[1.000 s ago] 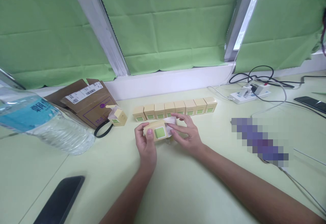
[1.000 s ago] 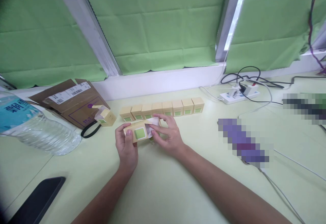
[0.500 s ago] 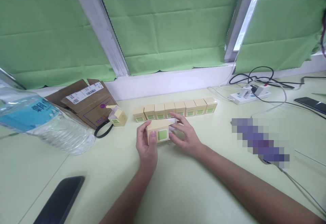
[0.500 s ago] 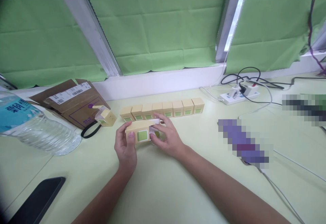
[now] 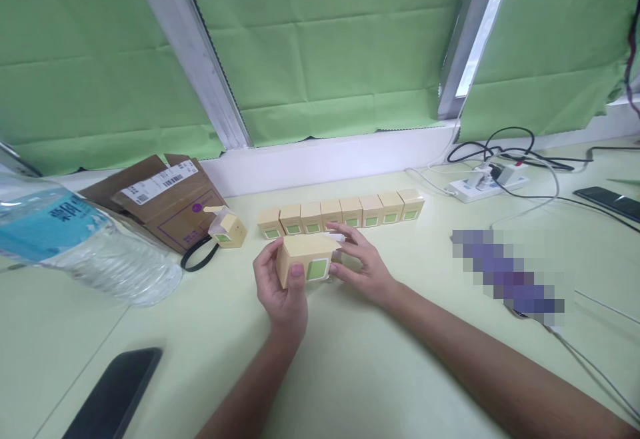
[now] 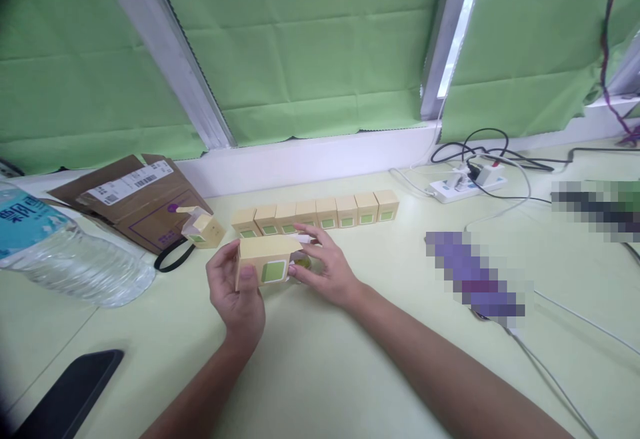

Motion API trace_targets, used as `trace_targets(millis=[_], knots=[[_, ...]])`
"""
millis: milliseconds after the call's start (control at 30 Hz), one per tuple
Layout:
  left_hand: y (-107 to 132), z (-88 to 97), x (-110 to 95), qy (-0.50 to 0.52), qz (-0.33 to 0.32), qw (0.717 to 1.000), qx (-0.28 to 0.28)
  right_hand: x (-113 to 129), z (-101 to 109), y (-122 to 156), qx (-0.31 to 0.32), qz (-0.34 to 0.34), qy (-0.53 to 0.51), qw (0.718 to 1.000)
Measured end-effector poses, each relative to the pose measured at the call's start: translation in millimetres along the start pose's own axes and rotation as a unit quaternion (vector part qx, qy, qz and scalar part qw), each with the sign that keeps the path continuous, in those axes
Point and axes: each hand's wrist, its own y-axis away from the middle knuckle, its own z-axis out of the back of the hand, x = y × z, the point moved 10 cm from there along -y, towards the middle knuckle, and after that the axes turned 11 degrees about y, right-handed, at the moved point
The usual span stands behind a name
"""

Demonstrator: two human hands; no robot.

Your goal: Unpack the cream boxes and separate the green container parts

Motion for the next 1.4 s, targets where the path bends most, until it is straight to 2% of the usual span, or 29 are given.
trace_targets(millis=[233,333,533,833,1100,1233,1400], knots=[[4,2.9,4,-0.006,0.003,1.000,-0.004,3,2,0,-0.015,-0.004,0.004,1.000],[4,-0.8,-6,-0.031,-0.026,0.999,0.015,3,5,-1,-0.022,-0.008,-0.014,1.000],[-3,-9.5,-31,-0.058,-0.091,0.994,0.035,-1,0,-1,0.004,-0.032,-0.052,0.998],[-2,-8.2,-21,-0.054,-0.026,0.998,0.028,-11,-1,0,-0.004,-0.078,-0.090,0.993],[-5,-1.2,-5,-0.002,0.038,0.999,-0.007,-24,-10,5,0.021,-0.127,-0.147,0.981],[-5,2.6,2,0.019,0.066,0.997,-0.030,-24,-11,5,0.027,-0.128,-0.131,0.983],[-4,1.6,1,0.022,0.061,0.998,-0.023,-18,-8,2,0.026,-0.122,-0.100,0.987]])
